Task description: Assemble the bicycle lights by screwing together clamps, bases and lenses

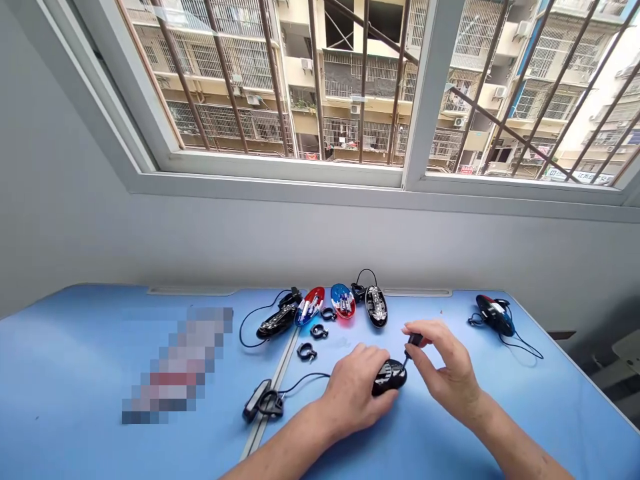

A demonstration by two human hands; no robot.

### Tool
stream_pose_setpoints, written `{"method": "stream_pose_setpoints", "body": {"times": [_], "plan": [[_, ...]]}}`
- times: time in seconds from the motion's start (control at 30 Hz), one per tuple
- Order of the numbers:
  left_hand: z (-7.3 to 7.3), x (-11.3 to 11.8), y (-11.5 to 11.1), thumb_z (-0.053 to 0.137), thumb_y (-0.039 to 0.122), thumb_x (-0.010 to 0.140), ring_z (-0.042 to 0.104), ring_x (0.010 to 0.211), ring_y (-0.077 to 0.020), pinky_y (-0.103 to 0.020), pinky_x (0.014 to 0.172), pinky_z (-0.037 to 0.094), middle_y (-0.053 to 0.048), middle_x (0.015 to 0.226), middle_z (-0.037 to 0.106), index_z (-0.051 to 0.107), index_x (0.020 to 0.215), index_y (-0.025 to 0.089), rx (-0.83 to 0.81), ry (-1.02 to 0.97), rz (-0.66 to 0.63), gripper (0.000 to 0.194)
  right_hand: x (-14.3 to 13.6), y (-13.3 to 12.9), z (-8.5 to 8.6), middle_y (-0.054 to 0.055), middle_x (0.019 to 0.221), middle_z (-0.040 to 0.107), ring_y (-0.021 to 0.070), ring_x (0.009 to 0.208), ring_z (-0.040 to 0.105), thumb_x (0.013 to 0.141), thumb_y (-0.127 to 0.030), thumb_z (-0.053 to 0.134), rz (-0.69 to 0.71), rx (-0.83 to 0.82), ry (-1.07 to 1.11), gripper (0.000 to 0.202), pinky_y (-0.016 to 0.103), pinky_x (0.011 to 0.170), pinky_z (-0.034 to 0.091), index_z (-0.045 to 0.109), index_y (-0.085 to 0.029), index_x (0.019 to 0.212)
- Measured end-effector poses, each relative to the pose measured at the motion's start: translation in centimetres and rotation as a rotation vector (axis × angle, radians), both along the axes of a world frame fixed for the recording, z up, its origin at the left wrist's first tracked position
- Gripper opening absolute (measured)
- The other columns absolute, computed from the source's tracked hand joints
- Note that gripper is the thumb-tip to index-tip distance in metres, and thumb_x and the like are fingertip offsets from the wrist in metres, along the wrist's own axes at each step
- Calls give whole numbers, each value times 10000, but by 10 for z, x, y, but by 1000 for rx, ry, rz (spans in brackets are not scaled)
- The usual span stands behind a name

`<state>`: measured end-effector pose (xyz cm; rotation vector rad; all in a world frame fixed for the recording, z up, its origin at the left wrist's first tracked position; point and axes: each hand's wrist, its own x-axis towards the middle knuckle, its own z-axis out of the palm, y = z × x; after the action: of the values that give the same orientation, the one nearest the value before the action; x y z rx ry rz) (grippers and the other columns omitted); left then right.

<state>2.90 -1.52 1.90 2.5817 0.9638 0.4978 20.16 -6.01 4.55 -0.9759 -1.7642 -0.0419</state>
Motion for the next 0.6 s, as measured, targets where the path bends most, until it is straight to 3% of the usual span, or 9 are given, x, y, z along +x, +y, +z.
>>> {"method": "stream_pose_setpoints", "body": {"times": [0.13,0.37,0.6], "plan": [[1,0,0,600,216,714,540,812,-227,-315,700,430,-34,886,656,573,892,211,-17,-8,-6,180,-2,-2,-3,55,972,651,170,807,590,848,-41,498,15,-49,34,399,319,667,518,456,-226,1198],[-3,0,1,593,231,720,544,813,-233,-323,696,428,-32,885,653,560,905,219,4,-6,-9,189,3,0,2,36,856,606,165,724,531,831,-121,615,-47,-9,-3,322,287,566,488,523,-233,1118],[-2,0,2,600,236,711,540,812,-232,-321,681,423,-35,890,651,551,877,213,3,9,4,174,4,-1,4,53,945,641,162,758,569,863,-45,494,11,-4,5,434,311,627,520,469,-245,1247]]}}
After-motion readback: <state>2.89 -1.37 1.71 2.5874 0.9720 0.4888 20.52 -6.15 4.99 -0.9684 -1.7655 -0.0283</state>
